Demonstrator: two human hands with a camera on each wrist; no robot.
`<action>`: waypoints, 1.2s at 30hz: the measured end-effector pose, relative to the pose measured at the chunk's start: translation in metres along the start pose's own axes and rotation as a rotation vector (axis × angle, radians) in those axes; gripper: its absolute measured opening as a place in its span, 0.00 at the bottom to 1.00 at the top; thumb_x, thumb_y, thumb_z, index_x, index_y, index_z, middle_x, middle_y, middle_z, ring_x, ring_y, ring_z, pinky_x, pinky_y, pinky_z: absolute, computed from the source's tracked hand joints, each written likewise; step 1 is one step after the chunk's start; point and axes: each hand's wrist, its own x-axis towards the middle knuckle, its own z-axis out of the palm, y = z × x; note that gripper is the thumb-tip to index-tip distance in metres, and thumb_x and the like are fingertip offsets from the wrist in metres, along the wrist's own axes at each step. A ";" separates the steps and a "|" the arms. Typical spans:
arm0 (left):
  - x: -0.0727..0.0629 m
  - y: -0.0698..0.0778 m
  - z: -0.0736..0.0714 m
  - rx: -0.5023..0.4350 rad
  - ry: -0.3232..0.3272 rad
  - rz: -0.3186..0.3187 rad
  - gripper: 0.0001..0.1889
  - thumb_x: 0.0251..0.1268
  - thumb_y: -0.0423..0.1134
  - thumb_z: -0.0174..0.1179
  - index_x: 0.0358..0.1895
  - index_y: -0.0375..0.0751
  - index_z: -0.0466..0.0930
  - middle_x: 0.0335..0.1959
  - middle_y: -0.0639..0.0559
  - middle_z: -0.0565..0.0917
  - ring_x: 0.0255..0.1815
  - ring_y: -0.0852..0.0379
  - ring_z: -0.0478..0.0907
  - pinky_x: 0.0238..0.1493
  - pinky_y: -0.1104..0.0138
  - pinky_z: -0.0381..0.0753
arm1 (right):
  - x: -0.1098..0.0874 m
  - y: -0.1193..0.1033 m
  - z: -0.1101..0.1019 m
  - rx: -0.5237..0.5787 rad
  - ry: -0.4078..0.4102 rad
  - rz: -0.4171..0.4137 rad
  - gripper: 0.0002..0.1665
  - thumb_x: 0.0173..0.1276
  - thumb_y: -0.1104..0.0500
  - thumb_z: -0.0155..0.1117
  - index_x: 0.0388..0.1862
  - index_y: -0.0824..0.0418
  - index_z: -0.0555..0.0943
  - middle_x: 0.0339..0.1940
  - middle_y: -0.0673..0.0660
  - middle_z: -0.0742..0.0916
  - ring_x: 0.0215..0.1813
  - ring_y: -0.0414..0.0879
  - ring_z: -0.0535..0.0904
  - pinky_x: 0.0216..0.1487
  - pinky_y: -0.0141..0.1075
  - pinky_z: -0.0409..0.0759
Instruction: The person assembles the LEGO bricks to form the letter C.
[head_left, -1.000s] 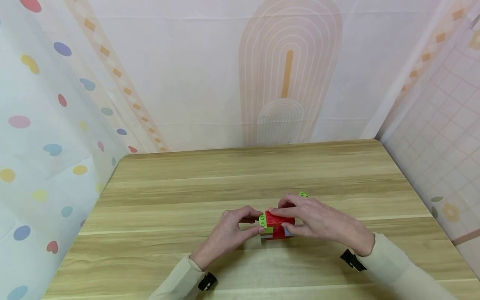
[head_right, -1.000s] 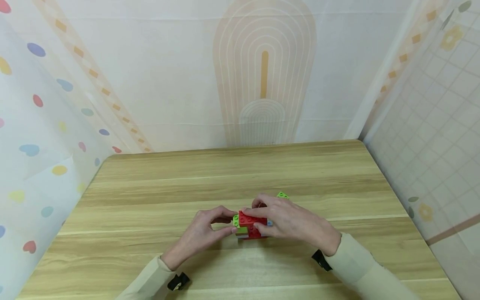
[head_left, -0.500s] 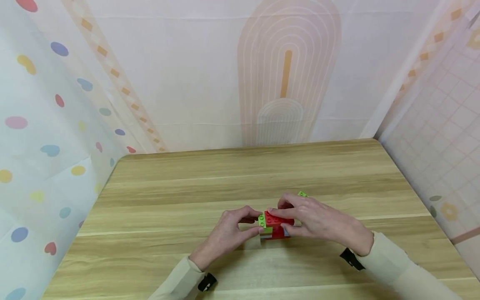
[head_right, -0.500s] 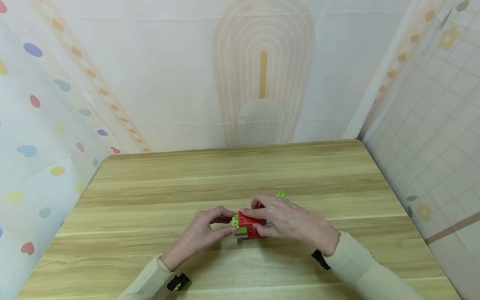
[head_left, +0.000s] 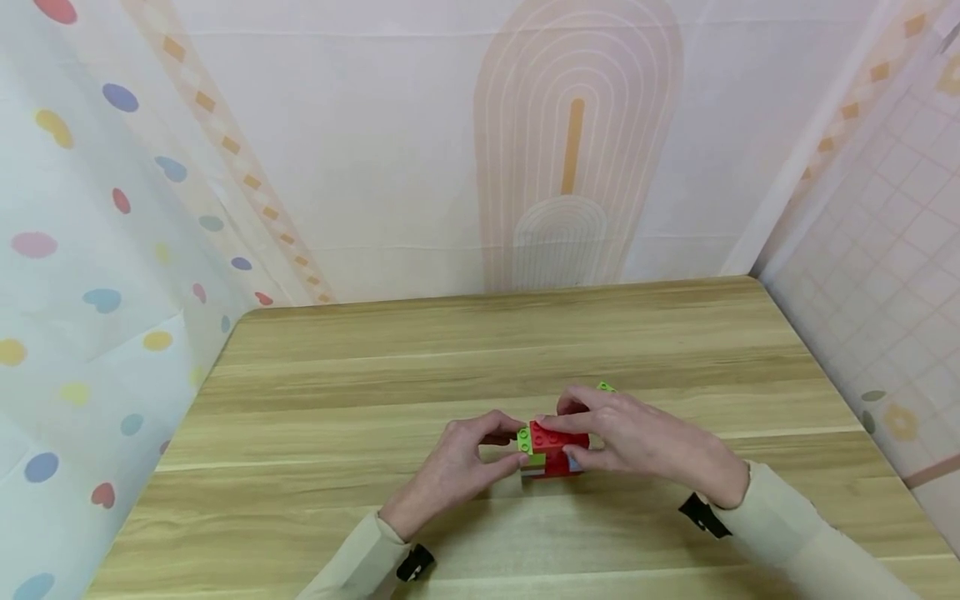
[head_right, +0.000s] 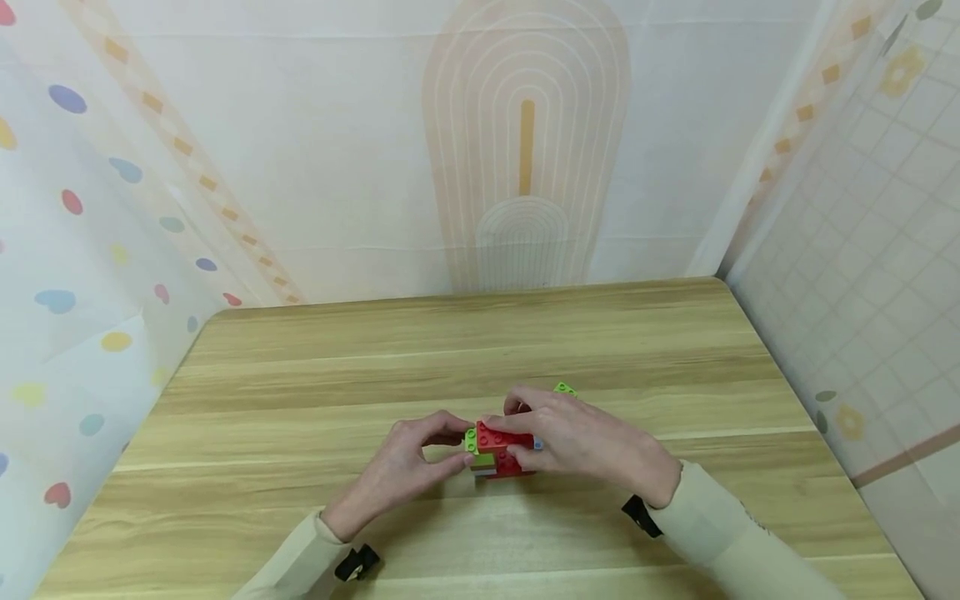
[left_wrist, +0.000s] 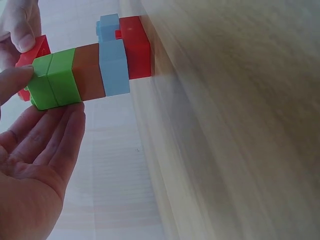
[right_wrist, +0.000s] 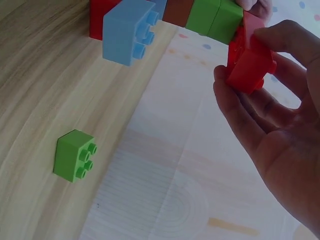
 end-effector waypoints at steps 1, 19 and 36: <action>0.000 0.001 0.000 0.002 -0.002 -0.001 0.15 0.64 0.46 0.65 0.51 0.47 0.80 0.47 0.58 0.84 0.48 0.53 0.83 0.51 0.67 0.80 | 0.000 0.000 0.000 0.017 0.002 0.008 0.26 0.65 0.58 0.67 0.63 0.51 0.79 0.45 0.47 0.75 0.34 0.38 0.74 0.33 0.23 0.75; 0.000 0.003 -0.001 0.026 -0.009 -0.021 0.15 0.63 0.45 0.66 0.51 0.48 0.80 0.47 0.59 0.84 0.48 0.53 0.82 0.50 0.64 0.81 | 0.007 -0.001 0.019 0.035 0.141 0.036 0.21 0.71 0.43 0.60 0.55 0.54 0.80 0.49 0.43 0.79 0.43 0.34 0.73 0.43 0.29 0.78; 0.000 0.002 -0.001 0.002 -0.017 -0.023 0.15 0.64 0.46 0.65 0.51 0.47 0.81 0.47 0.59 0.84 0.49 0.53 0.82 0.50 0.62 0.81 | 0.010 -0.003 0.011 0.039 0.078 0.022 0.20 0.69 0.47 0.64 0.55 0.56 0.82 0.46 0.44 0.80 0.40 0.35 0.73 0.40 0.28 0.77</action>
